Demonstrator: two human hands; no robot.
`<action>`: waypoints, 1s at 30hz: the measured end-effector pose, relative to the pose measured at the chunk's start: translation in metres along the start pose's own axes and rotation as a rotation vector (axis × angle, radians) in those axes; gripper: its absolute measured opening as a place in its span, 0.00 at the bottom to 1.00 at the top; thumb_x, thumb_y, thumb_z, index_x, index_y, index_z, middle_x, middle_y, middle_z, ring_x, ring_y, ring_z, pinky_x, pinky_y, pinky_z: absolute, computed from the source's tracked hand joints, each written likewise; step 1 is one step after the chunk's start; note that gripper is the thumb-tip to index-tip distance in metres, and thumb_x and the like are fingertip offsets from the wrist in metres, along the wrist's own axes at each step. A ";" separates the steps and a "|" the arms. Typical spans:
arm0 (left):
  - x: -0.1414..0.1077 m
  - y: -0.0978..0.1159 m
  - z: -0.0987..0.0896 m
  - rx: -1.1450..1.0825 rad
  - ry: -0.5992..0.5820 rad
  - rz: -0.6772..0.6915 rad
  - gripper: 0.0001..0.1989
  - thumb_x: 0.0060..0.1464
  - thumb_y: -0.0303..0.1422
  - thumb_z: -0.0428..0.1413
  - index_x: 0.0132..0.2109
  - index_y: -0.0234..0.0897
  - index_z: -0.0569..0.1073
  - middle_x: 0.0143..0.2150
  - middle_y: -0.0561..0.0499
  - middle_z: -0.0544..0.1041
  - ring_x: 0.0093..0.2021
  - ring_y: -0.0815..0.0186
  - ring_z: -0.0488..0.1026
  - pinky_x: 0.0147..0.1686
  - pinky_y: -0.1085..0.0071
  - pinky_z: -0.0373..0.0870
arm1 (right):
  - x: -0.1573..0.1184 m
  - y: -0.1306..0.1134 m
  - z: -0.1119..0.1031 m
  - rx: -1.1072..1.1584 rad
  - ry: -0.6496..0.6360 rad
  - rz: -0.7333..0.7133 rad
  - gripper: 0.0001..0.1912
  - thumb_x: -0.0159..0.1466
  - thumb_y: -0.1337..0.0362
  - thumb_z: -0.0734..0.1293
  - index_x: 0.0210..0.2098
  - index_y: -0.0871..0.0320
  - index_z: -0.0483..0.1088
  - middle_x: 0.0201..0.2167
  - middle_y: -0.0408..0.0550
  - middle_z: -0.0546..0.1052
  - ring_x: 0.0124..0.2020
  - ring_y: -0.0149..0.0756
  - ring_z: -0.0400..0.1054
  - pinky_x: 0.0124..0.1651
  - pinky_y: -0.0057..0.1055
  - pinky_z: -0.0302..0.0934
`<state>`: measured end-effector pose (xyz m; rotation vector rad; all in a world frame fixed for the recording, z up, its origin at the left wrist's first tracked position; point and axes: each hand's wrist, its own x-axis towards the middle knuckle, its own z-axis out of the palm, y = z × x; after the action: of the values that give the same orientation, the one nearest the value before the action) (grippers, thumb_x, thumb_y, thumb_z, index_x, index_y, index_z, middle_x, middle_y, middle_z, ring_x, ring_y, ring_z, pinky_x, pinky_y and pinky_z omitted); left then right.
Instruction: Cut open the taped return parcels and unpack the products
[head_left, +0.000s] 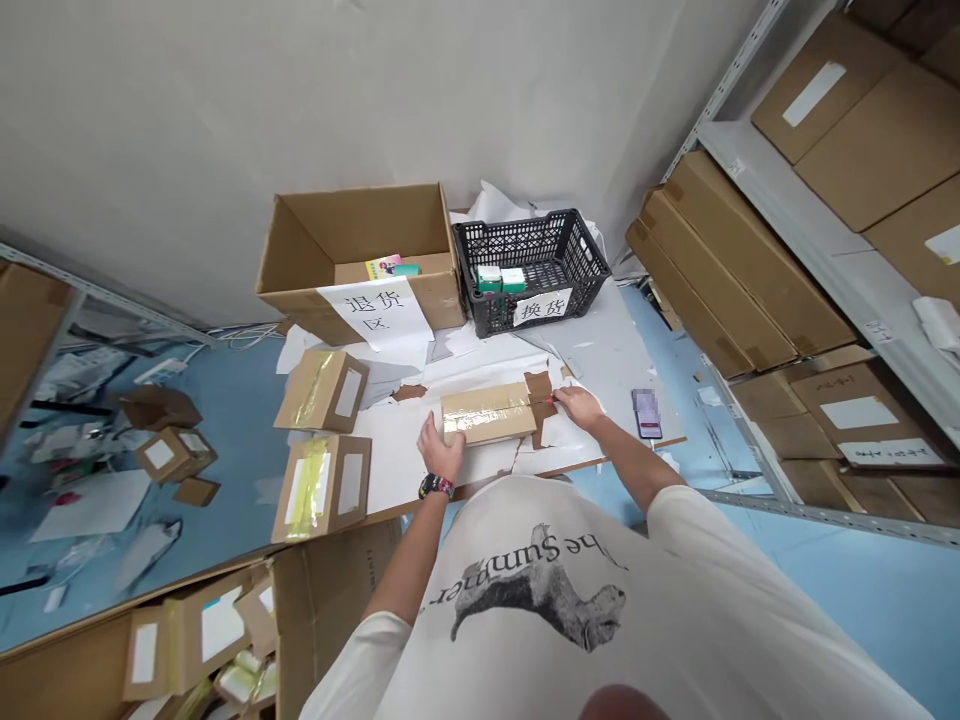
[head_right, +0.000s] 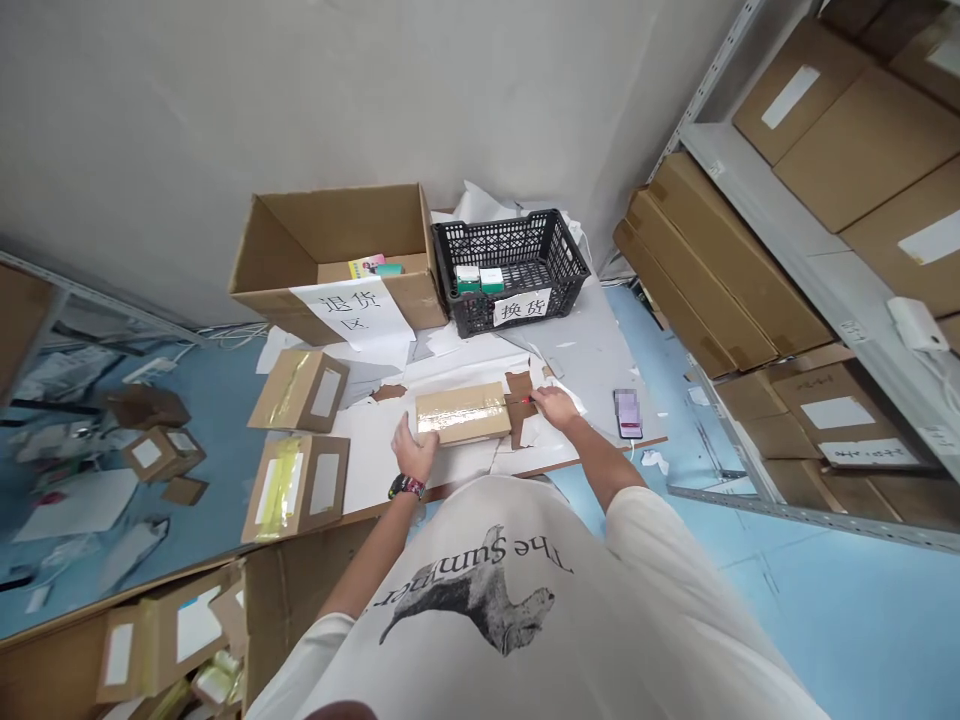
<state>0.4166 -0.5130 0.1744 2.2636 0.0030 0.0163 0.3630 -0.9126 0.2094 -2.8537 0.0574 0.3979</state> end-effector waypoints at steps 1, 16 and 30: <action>0.004 0.009 -0.005 0.093 0.009 0.073 0.45 0.62 0.38 0.60 0.83 0.31 0.62 0.81 0.30 0.66 0.81 0.37 0.61 0.82 0.38 0.53 | -0.009 0.003 0.004 0.045 0.072 0.074 0.17 0.81 0.65 0.62 0.61 0.57 0.79 0.55 0.56 0.85 0.55 0.45 0.78 0.59 0.34 0.67; 0.067 0.061 0.037 0.200 -0.383 0.421 0.30 0.64 0.50 0.66 0.71 0.54 0.82 0.70 0.36 0.80 0.72 0.32 0.67 0.79 0.23 0.34 | -0.096 -0.043 0.004 0.335 0.166 0.219 0.33 0.84 0.60 0.48 0.84 0.51 0.59 0.65 0.56 0.81 0.63 0.48 0.77 0.65 0.43 0.72; 0.061 0.068 0.030 0.134 -0.359 0.464 0.29 0.71 0.52 0.55 0.71 0.48 0.82 0.67 0.36 0.81 0.69 0.38 0.70 0.82 0.37 0.43 | -0.072 -0.076 -0.013 -0.020 -0.074 0.016 0.32 0.85 0.56 0.55 0.86 0.47 0.57 0.65 0.61 0.77 0.63 0.52 0.73 0.61 0.39 0.69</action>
<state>0.4782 -0.5789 0.2081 2.3218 -0.7277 -0.1471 0.3032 -0.8423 0.2596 -2.8565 0.0630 0.5093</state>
